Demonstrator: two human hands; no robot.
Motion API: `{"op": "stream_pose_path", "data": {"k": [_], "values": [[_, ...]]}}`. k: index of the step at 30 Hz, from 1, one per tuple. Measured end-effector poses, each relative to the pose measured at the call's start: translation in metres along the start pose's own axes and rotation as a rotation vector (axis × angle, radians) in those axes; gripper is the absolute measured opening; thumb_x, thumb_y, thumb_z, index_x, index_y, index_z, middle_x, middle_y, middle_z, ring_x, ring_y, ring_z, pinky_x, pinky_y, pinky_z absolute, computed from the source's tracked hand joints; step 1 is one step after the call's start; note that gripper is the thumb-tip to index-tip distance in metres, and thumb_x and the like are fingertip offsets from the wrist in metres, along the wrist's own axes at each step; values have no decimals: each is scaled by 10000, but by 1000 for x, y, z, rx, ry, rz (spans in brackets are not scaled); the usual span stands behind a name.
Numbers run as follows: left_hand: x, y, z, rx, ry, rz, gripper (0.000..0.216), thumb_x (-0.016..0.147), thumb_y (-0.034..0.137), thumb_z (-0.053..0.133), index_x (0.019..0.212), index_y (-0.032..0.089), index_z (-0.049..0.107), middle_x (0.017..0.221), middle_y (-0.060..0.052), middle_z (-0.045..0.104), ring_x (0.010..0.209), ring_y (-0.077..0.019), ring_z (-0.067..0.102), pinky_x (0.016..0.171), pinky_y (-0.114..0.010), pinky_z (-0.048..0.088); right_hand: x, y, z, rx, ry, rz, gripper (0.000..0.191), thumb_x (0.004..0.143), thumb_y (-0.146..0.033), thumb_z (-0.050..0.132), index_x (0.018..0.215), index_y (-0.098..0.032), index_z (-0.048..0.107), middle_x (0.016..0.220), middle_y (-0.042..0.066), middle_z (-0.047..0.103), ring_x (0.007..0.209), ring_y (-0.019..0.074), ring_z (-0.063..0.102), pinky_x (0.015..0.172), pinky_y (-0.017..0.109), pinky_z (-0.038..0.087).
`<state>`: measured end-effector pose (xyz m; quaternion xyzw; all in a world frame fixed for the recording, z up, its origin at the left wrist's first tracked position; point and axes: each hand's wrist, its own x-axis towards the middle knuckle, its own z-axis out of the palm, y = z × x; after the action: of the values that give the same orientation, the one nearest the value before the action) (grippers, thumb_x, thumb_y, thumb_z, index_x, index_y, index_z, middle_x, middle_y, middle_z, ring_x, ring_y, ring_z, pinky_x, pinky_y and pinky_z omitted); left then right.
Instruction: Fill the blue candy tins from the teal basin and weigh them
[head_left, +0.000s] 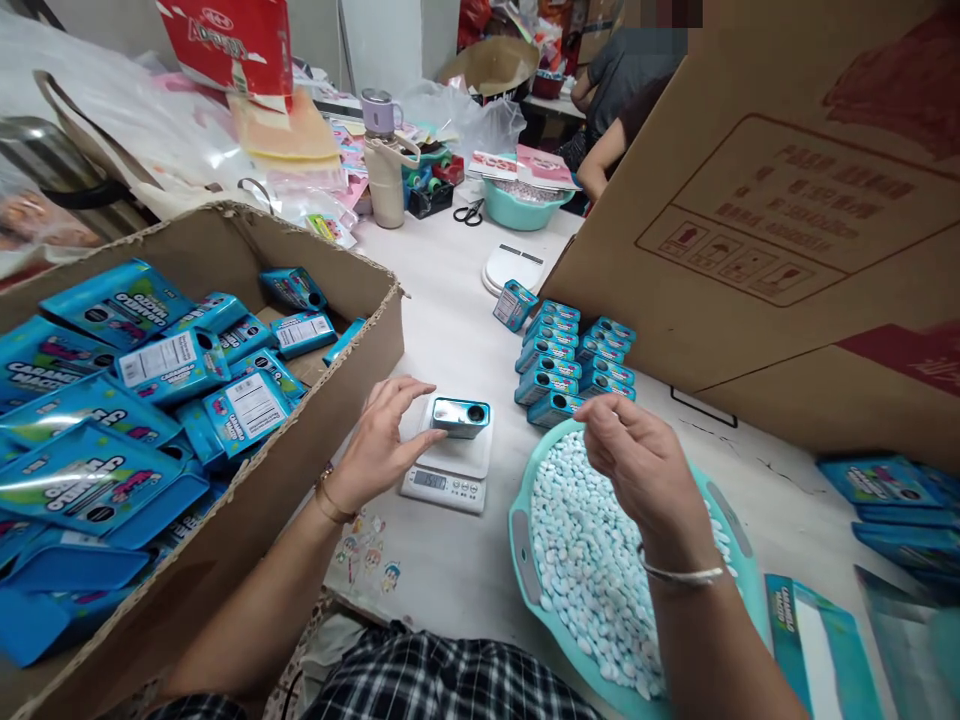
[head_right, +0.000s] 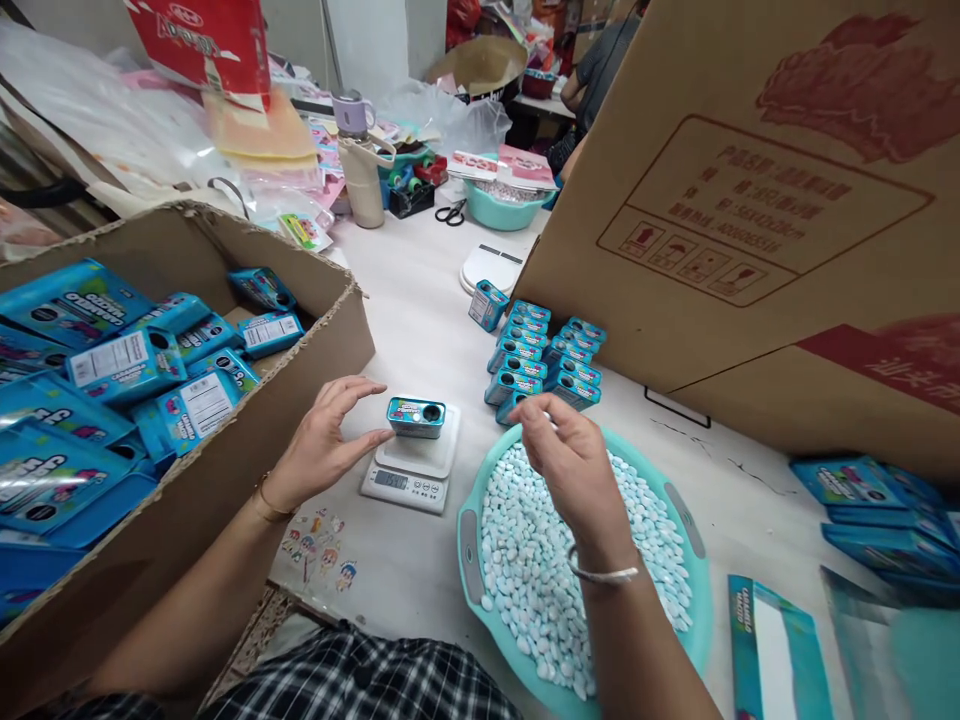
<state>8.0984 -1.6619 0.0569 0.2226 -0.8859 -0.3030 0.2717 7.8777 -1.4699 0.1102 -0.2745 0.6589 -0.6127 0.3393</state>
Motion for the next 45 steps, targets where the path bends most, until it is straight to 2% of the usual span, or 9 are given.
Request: {"op": "stream_pose_path", "data": {"k": [4, 8, 17, 22, 28, 32, 37, 41, 45], "values": [[4, 8, 1, 176, 26, 32, 389, 908, 335, 658, 1275, 225, 589, 1147, -75, 600, 1107, -258, 527, 959, -405, 431, -33, 14, -36, 28, 118, 94, 295, 885, -501, 649, 860, -207, 639, 564, -61, 309, 504, 82, 240, 467, 246, 177], [10, 18, 9, 301, -39, 84, 261, 928, 322, 635, 1171, 228, 649, 1003, -48, 630, 932, -232, 528, 818, -375, 402, -57, 32, -58, 60, 215, 128, 281, 880, -487, 661, 860, -207, 639, 567, -56, 320, 508, 81, 256, 465, 241, 189], [25, 27, 24, 417, -177, 66, 180, 943, 337, 608, 1073, 223, 660, 958, -36, 649, 895, -232, 536, 791, -374, 350, -84, 47, -80, 146, 334, 139, 294, 868, -495, 670, 866, -203, 639, 587, -53, 324, 514, 74, 268, 463, 227, 195], [32, 25, 28, 369, -262, 27, 114, 960, 278, 569, 937, 206, 654, 906, -28, 649, 876, -214, 562, 819, -372, 359, -87, 52, -84, 100, 281, 155, 343, 884, -550, 619, 869, -207, 624, 583, -63, 304, 507, 81, 249, 460, 228, 192], [47, 28, 36, 217, -244, 9, 107, 946, 256, 573, 929, 201, 664, 888, -29, 665, 861, -198, 587, 794, -329, 410, -45, 29, -43, -371, -43, -39, 321, 966, -489, 500, 836, -213, 603, 801, 7, 598, 747, 147, 527, 682, 267, 387], [53, 30, 31, 159, -189, 29, 162, 946, 234, 553, 1048, 210, 676, 936, -34, 674, 904, -201, 601, 828, -334, 433, 5, 15, 8, -589, -175, -179, 262, 972, -429, 502, 859, -222, 616, 731, -12, 618, 711, 155, 555, 675, 274, 353], [37, 18, 2, 59, 28, -70, 235, 939, 318, 569, 1121, 206, 665, 946, -42, 663, 895, -191, 607, 843, -337, 472, 47, 18, 59, -775, -233, -256, 197, 953, -383, 548, 914, -225, 659, 758, 27, 677, 752, 190, 603, 665, 285, 314], [13, 10, -9, -106, 31, -210, 290, 919, 404, 597, 1126, 214, 665, 923, -32, 665, 832, -166, 618, 768, -299, 503, 56, 31, 70, -790, -232, -244, 157, 913, -344, 598, 895, -204, 666, 747, 56, 686, 748, 214, 611, 653, 295, 308], [4, 12, -2, -159, -24, -257, 304, 911, 428, 600, 1118, 216, 667, 885, -19, 673, 806, -156, 627, 713, -275, 494, 59, 34, 67, -696, -201, -249, 215, 929, -379, 554, 879, -199, 661, 807, 46, 704, 758, 191, 609, 686, 284, 369]]}}
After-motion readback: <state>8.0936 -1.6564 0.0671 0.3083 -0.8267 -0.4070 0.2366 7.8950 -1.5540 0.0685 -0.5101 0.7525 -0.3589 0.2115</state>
